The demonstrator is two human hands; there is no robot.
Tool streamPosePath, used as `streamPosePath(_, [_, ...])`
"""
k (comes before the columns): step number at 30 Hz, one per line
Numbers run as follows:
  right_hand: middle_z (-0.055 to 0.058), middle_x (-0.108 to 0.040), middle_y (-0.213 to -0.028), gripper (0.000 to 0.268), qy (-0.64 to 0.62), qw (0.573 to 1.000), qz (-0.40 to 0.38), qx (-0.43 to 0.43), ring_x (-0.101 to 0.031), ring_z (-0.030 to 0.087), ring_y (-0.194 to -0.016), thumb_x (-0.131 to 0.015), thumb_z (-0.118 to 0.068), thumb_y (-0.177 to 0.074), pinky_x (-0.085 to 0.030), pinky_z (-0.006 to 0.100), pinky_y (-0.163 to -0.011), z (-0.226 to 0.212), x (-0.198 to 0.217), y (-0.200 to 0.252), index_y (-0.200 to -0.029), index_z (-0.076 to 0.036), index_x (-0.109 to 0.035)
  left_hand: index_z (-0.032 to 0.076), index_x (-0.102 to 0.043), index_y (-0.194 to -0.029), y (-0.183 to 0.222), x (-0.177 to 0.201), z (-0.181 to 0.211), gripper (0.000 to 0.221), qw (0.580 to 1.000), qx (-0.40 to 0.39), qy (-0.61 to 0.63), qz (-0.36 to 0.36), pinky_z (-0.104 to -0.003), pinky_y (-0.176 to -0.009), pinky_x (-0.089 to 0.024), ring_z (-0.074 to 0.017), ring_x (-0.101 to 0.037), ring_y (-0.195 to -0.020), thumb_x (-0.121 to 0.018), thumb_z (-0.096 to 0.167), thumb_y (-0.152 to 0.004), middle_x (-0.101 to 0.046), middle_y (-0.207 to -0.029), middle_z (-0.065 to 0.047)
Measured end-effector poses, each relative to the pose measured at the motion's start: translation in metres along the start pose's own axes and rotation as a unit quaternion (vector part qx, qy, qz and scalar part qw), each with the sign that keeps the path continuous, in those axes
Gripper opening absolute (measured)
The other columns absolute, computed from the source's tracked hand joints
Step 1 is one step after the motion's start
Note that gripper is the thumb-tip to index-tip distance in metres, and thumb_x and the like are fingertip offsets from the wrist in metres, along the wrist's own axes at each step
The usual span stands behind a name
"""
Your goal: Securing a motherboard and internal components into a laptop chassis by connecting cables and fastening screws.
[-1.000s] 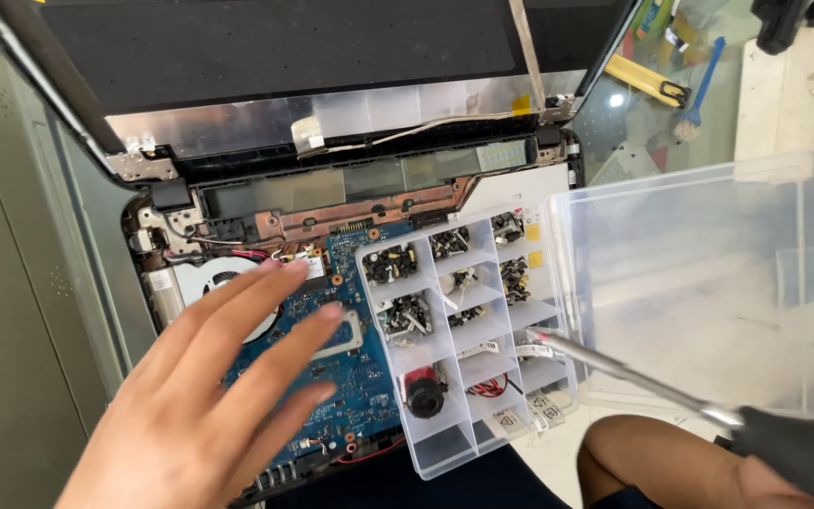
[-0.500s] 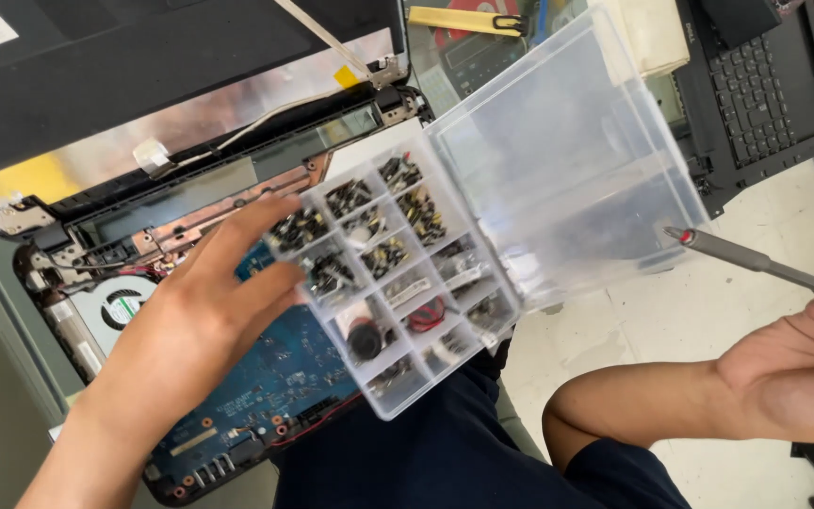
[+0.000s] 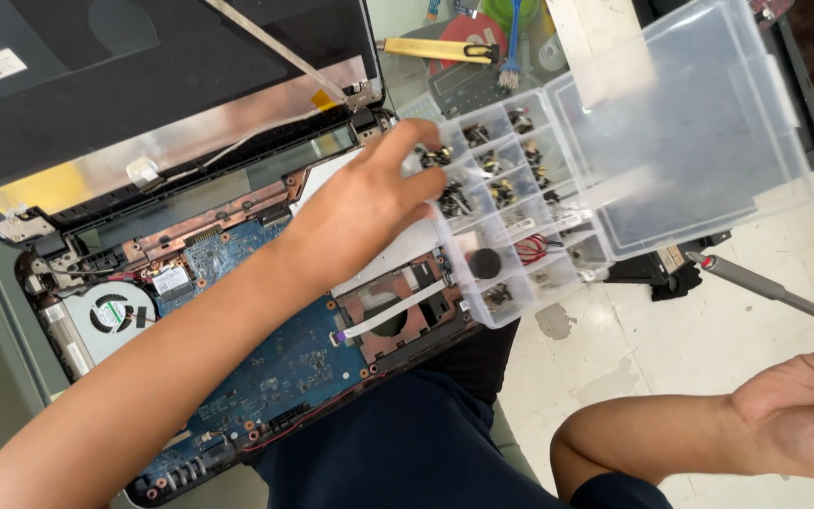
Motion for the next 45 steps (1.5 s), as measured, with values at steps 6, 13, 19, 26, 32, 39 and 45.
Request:
streamPosePath(6, [0.016, -0.067, -0.086, 0.051, 0.020, 0.999, 0.000, -0.032, -0.071, 0.030, -0.081, -0.057, -0.047, -0.089, -0.058, 0.030, -0.073, 0.004, -0.038, 0.006, -0.089, 0.002, -0.070, 0.003, -0.058, -0.095, -0.018, -0.034, -0.006, 0.021, 1.000, 0.004, 0.004, -0.013, -0.045, -0.056, -0.062, -0.0429, -0.064, -0.110, -0.078, -0.004, -0.090, -0.044, -0.130, -0.020])
streamPosePath(13, [0.036, -0.048, -0.118, 0.056, 0.040, 0.965, -0.244, 0.085, -0.053, 0.049, -0.080, -0.061, -0.028, -0.111, -0.058, 0.059, -0.064, -0.011, -0.135, 0.024, -0.141, 0.017, -0.044, 0.000, -0.061, -0.094, -0.023, -0.033, -0.011, 0.019, 0.999, 0.039, 0.013, -0.019, -0.049, -0.069, -0.065, -0.0450, -0.064, -0.116, -0.079, -0.002, -0.089, -0.046, -0.134, -0.023])
streamPosePath(19, [0.037, -0.053, -0.095, 0.060, 0.182, 0.924, -0.291, 0.168, -0.056, 0.043, -0.088, -0.058, -0.029, -0.109, -0.047, 0.048, -0.088, -0.039, -0.202, 0.049, -0.141, 0.019, -0.040, 0.001, -0.062, -0.130, -0.006, 0.009, 0.010, 0.034, 0.998, 0.016, -0.054, -0.011, -0.055, -0.115, -0.046, -0.0476, -0.044, -0.144, -0.067, 0.018, -0.101, -0.048, -0.149, -0.026])
streamPosePath(26, [0.030, -0.058, -0.083, 0.058, 0.243, 0.893, -0.327, 0.192, -0.065, 0.040, -0.079, -0.064, -0.033, -0.101, -0.048, 0.044, -0.084, -0.040, -0.237, 0.064, -0.133, 0.011, -0.046, 0.013, -0.067, -0.130, 0.087, 0.046, -0.001, 0.046, 0.986, 0.110, -0.124, -0.028, -0.048, -0.108, -0.055, -0.0404, -0.061, -0.134, -0.074, 0.034, -0.090, -0.063, -0.140, -0.017])
streamPosePath(32, [0.026, -0.059, -0.074, 0.058, 0.251, 0.843, -0.377, 0.290, -0.073, 0.045, -0.072, -0.070, -0.030, -0.093, -0.048, 0.041, -0.064, -0.035, -0.237, 0.066, -0.121, 0.016, -0.049, 0.028, -0.055, -0.141, 0.350, -0.009, -0.155, 0.077, 0.975, 0.118, -0.097, -0.162, -0.057, -0.111, -0.050, -0.0379, -0.052, -0.137, -0.069, 0.071, -0.079, -0.052, -0.142, -0.011])
streamPosePath(39, [0.030, -0.060, -0.083, 0.057, 0.268, 0.833, -0.389, 0.289, -0.074, 0.048, -0.078, -0.070, -0.031, -0.096, -0.052, 0.046, -0.072, -0.036, -0.241, 0.076, -0.125, 0.011, -0.045, 0.031, -0.037, -0.148, 0.615, -0.067, -0.280, 0.084, 0.919, 0.075, -0.096, -0.376, -0.060, -0.104, -0.044, -0.0369, -0.050, -0.121, -0.054, 0.089, -0.089, -0.046, -0.125, -0.009])
streamPosePath(45, [0.032, -0.059, -0.079, 0.055, 0.236, 0.869, -0.336, 0.275, -0.065, 0.043, -0.073, -0.064, -0.031, -0.099, -0.048, 0.045, -0.075, -0.045, -0.244, 0.076, -0.126, 0.013, -0.046, 0.034, -0.022, -0.153, 0.567, -0.097, -0.229, 0.091, 0.835, 0.041, -0.100, -0.540, -0.062, -0.097, -0.040, -0.0360, -0.049, -0.107, -0.042, 0.104, -0.098, -0.042, -0.111, -0.007])
Point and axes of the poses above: each hand's wrist, its own y-axis away from the middle knuckle, its own x-axis out of the back of the hand, z = x × y, the point moved 5 cm from there along -y, towards the middle knuckle
